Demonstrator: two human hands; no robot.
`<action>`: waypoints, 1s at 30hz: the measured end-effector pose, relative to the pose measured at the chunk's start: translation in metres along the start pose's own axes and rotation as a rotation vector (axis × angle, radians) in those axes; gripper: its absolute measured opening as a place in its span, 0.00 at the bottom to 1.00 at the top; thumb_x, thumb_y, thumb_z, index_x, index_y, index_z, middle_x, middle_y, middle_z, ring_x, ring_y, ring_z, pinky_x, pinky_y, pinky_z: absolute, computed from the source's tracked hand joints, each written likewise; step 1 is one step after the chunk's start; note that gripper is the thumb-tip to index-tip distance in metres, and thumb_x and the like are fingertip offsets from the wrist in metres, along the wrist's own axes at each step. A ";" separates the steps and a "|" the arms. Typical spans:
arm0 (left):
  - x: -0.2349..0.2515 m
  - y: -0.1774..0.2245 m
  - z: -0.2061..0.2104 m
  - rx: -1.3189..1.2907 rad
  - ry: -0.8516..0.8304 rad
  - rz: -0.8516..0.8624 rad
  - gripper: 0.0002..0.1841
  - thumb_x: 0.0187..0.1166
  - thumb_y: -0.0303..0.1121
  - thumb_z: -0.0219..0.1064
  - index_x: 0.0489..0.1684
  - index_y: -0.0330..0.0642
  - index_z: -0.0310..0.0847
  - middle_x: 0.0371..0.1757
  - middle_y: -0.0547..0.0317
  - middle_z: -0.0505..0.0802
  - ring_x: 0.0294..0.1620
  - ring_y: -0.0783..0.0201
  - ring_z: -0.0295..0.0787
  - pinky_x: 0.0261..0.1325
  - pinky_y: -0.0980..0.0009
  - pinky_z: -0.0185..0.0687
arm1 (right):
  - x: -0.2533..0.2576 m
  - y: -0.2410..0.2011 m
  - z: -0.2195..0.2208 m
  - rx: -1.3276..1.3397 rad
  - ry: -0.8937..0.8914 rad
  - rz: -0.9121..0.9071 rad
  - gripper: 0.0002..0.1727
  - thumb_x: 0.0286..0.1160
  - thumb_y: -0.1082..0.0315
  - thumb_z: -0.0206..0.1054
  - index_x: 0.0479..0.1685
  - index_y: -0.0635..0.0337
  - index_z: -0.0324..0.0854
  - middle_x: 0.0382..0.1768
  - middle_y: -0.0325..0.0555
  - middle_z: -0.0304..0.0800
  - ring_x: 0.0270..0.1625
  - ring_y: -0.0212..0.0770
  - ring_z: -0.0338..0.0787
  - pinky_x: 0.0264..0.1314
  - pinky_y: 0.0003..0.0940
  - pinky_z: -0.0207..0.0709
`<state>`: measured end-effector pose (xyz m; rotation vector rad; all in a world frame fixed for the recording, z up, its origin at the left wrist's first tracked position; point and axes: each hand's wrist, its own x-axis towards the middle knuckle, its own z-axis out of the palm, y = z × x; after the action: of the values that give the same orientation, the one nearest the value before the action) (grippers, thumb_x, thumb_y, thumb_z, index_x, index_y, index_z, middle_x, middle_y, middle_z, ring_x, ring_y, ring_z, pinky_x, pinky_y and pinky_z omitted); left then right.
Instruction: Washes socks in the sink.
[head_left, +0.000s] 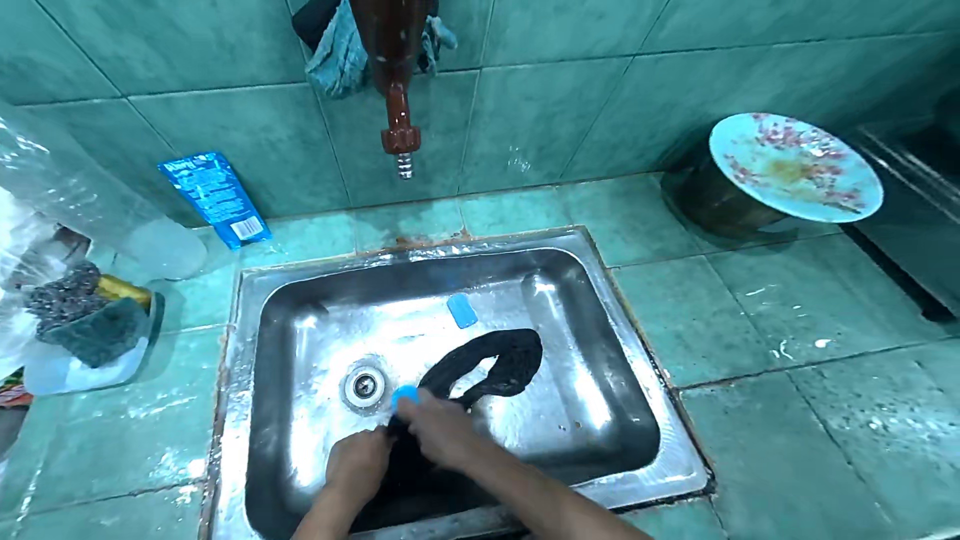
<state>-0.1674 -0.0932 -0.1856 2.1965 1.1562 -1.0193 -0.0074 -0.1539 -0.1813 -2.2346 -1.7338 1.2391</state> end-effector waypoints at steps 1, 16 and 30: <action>0.000 -0.003 0.000 0.023 -0.019 0.007 0.29 0.94 0.55 0.41 0.71 0.43 0.79 0.61 0.38 0.91 0.65 0.37 0.89 0.64 0.37 0.81 | 0.001 0.020 -0.008 -0.029 0.029 0.070 0.26 0.83 0.64 0.62 0.80 0.43 0.73 0.74 0.65 0.78 0.59 0.67 0.90 0.57 0.68 0.84; -0.002 -0.023 0.003 0.103 -0.057 -0.017 0.32 0.94 0.57 0.37 0.71 0.44 0.79 0.64 0.37 0.90 0.67 0.35 0.87 0.65 0.35 0.80 | 0.003 0.031 -0.019 0.024 0.007 0.060 0.30 0.83 0.66 0.65 0.85 0.41 0.68 0.78 0.69 0.72 0.60 0.70 0.89 0.59 0.69 0.83; 0.011 0.059 -0.013 0.088 0.111 0.090 0.23 0.93 0.43 0.48 0.81 0.43 0.68 0.65 0.36 0.88 0.57 0.33 0.90 0.58 0.36 0.83 | -0.014 0.029 -0.030 -0.024 -0.041 0.120 0.30 0.81 0.67 0.65 0.84 0.43 0.67 0.78 0.66 0.72 0.64 0.69 0.87 0.63 0.67 0.82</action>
<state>-0.1091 -0.1110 -0.1831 2.3780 1.0680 -0.9373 0.0335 -0.1640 -0.1673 -2.3751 -1.6582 1.3028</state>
